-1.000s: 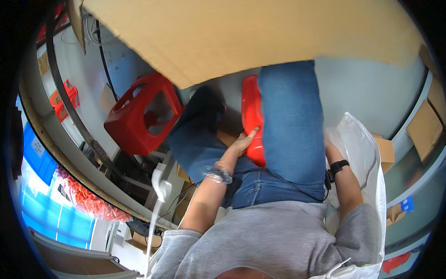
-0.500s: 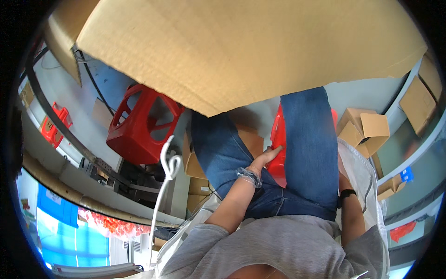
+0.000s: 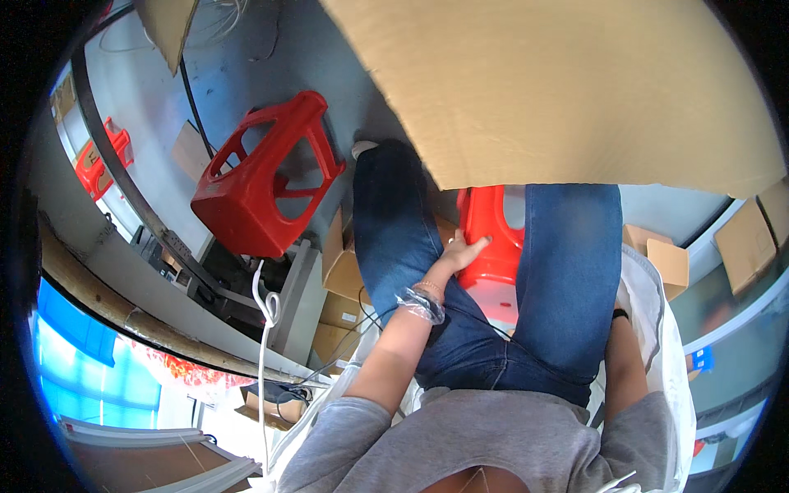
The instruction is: Sorting small red and black plastic components and later organizing the workspace by moving stools.
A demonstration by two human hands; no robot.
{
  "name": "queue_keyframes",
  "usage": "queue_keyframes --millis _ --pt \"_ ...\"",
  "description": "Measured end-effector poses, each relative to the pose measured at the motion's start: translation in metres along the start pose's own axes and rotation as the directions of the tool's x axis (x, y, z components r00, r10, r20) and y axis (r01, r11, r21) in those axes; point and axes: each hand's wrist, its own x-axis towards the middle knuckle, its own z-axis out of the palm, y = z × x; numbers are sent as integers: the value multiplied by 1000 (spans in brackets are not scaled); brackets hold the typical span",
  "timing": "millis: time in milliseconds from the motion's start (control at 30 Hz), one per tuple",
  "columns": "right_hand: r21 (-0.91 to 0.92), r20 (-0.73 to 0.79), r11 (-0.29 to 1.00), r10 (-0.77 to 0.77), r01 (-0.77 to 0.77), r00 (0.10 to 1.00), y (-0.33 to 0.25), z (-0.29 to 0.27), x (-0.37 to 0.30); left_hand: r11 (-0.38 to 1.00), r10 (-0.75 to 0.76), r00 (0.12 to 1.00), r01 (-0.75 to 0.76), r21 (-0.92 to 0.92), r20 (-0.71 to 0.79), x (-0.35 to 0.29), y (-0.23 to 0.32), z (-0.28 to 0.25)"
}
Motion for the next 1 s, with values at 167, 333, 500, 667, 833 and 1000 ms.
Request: queue_keyframes --millis 167,333,500,667,833,1000 --pt "-51 -49 996 -79 76 996 -26 2 27 999 50 997 -49 -15 58 36 -22 -11" --pt "93 -314 989 140 -117 939 -22 -60 36 988 -7 990 -14 -152 -138 27 22 7" --pt "632 -484 635 -125 445 866 -199 -22 70 990 -24 985 0 -139 -169 30 2 -17" --pt "759 -64 537 -503 369 862 -256 10 128 986 128 986 -139 -97 -106 24 18 -14" --pt "754 305 637 -552 157 776 -293 88 101 874 461 882 -431 225 -100 18 6 -37" --pt "595 55 705 -516 387 855 -274 87 60 748 653 744 -605 272 -141 -26 -4 -44"
